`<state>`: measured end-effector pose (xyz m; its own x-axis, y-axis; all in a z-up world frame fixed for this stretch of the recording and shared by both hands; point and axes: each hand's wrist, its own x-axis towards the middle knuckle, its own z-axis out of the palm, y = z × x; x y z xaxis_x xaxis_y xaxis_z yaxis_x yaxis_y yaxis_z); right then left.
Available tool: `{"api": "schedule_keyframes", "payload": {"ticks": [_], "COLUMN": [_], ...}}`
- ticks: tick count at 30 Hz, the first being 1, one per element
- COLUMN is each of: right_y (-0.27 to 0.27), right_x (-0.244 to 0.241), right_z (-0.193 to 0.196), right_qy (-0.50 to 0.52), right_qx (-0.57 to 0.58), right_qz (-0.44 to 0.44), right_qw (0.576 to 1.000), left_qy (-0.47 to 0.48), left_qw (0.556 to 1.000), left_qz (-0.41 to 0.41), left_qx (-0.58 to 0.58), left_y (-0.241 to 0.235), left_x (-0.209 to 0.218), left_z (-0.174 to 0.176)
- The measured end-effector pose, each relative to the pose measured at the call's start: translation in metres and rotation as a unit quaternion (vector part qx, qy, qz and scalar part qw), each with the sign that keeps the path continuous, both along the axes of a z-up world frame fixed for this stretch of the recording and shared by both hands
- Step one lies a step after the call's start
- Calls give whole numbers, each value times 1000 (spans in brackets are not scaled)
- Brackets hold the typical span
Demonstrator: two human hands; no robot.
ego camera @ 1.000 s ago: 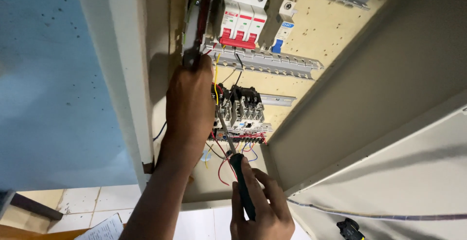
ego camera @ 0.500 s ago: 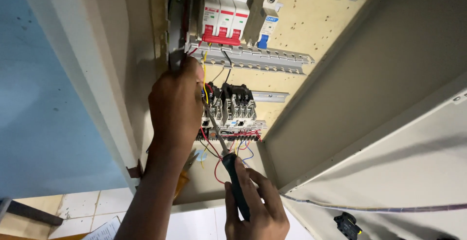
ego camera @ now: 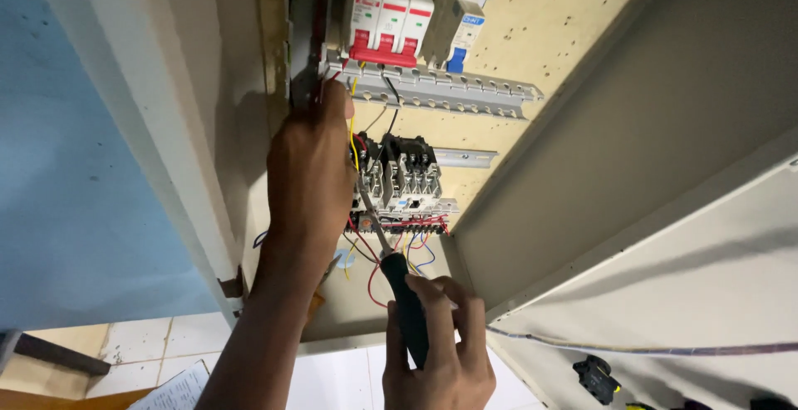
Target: The person uses a screwdriver to connect and tighten wires inside an open electrical panel. They strip wire ends with pliers and secure them to terminal blocks and circuit breakers.
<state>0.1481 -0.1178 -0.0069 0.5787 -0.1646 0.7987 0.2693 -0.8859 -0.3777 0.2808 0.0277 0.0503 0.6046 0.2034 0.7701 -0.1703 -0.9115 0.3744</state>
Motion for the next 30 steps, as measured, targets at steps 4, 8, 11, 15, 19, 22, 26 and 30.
{"api": "schedule_keyframes", "payload": {"ticks": [4,8,11,15,19,22,26,30], "right_y": [2,-4,-8,6,18,15,13,20], "right_x": [-2,-2,0,-14,-33,-36,-32,-29], "right_z": [9,20,18,13,24,16,2,11], "right_qy": [-27,-91,-108,-3,93,47,22,39], "right_qx": [-19,-30,-65,-24,13,-37,-44,-11], "right_qz": [-2,14,9,-13,-6,3,-33,-58], "right_qw": [999,995,992,1000,996,998,998,997], "left_qy": [6,37,39,33,2,22,-3,-23], "left_qw": [1000,998,997,994,996,994,993,992], "left_qz": [4,10,30,1,3,4,-17,-3], "left_qx": [-13,-49,-52,-107,-91,-105,-115,-121], "left_y": [4,3,1,1,2,1,3,1], "left_x": [3,-3,-6,-13,-13,-14,-13,-13], "left_z": [-6,-6,-5,-3,-3,-2,-4,-3]}}
